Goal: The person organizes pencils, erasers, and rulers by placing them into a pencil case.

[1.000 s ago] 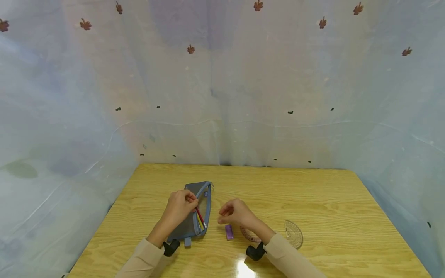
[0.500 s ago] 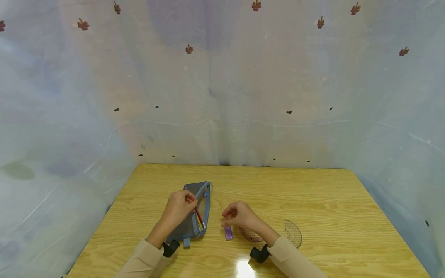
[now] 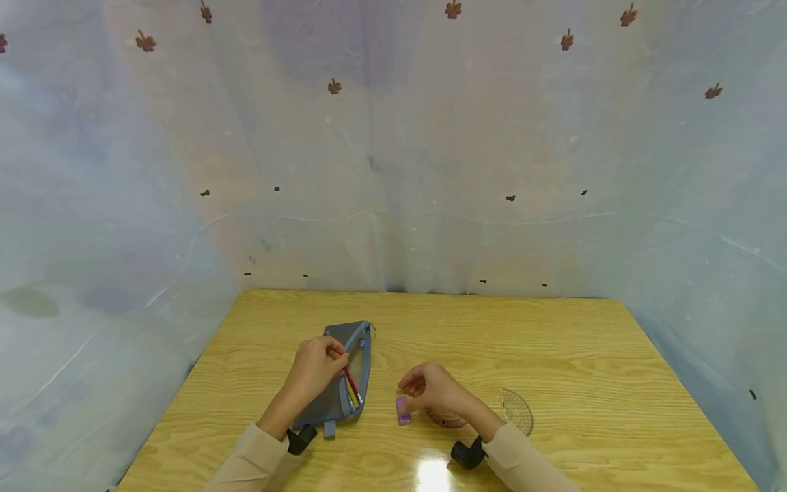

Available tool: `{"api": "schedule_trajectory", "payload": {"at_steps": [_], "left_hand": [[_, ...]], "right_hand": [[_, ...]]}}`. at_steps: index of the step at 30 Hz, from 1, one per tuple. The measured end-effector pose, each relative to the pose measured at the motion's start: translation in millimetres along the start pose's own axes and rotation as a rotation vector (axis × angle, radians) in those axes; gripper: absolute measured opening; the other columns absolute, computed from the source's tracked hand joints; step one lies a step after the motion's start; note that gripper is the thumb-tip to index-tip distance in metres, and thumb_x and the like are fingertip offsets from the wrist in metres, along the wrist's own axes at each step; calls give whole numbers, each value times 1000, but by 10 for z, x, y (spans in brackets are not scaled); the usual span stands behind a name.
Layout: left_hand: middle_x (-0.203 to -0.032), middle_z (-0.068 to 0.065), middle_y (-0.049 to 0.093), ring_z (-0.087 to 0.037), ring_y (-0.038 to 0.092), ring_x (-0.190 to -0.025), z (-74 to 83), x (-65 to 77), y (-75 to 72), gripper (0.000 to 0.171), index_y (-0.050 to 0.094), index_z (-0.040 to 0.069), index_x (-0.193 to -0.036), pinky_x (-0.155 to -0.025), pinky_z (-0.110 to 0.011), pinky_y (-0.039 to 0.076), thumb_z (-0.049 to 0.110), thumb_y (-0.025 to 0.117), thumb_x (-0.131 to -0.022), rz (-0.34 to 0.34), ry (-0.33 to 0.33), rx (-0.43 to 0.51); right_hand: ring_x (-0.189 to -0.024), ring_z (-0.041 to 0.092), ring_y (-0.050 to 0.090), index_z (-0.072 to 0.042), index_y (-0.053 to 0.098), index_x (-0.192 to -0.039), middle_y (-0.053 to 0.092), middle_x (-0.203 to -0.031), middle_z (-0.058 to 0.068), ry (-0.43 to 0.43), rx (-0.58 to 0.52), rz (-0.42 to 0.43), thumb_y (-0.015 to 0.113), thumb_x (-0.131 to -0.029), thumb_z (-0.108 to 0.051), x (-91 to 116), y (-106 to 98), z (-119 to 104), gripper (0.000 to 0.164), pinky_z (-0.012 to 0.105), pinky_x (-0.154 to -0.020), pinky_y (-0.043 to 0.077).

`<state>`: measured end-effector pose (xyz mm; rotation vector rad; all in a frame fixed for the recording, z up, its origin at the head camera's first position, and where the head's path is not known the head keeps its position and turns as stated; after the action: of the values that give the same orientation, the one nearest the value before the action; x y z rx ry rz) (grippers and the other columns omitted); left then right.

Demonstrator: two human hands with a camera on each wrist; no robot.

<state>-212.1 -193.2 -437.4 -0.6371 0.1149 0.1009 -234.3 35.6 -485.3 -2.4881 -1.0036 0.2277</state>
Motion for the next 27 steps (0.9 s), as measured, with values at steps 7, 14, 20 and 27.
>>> {"api": "schedule_trajectory", "payload": {"at_steps": [7,14,20,27], "left_hand": [[-72,-5,61,-13,64,-58,-22,6,13,5,68,-2,-84,-52,-23,56,-4,70,-89,-8,-9,18],[-71,-5,61,-13,64,-58,-21,13,18,7,68,0,-83,-52,-23,56,-3,70,-89,-7,-7,10],[-71,-4,61,-13,64,-57,-7,-3,11,8,67,0,-82,-51,-23,56,-4,69,-89,-1,5,-3],[-72,-5,61,-13,64,-58,0,-10,12,5,68,-2,-84,-52,-24,56,-4,69,-89,-9,4,7]], "right_hand": [[-85,24,64,4,71,-103,68,-99,12,12,45,-26,84,-77,-1,48,5,57,30,22,-71,54],[-88,25,65,2,71,-103,67,-100,9,2,61,-42,85,-76,-1,61,12,85,31,25,-75,56],[-88,20,65,0,72,-104,67,-102,7,-4,80,-54,86,-76,-2,64,17,92,32,25,-77,56],[-87,19,65,0,72,-103,67,-102,7,-12,105,-47,88,-74,-3,76,17,92,33,24,-76,56]]}}
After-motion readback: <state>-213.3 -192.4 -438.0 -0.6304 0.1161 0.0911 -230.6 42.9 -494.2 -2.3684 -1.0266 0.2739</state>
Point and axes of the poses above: each hand's wrist, its own x-axis away from the middle knuckle, its own y-axis out of the palm, z = x × y, the point moved 5 cm from there along -x, towards the middle knuckle
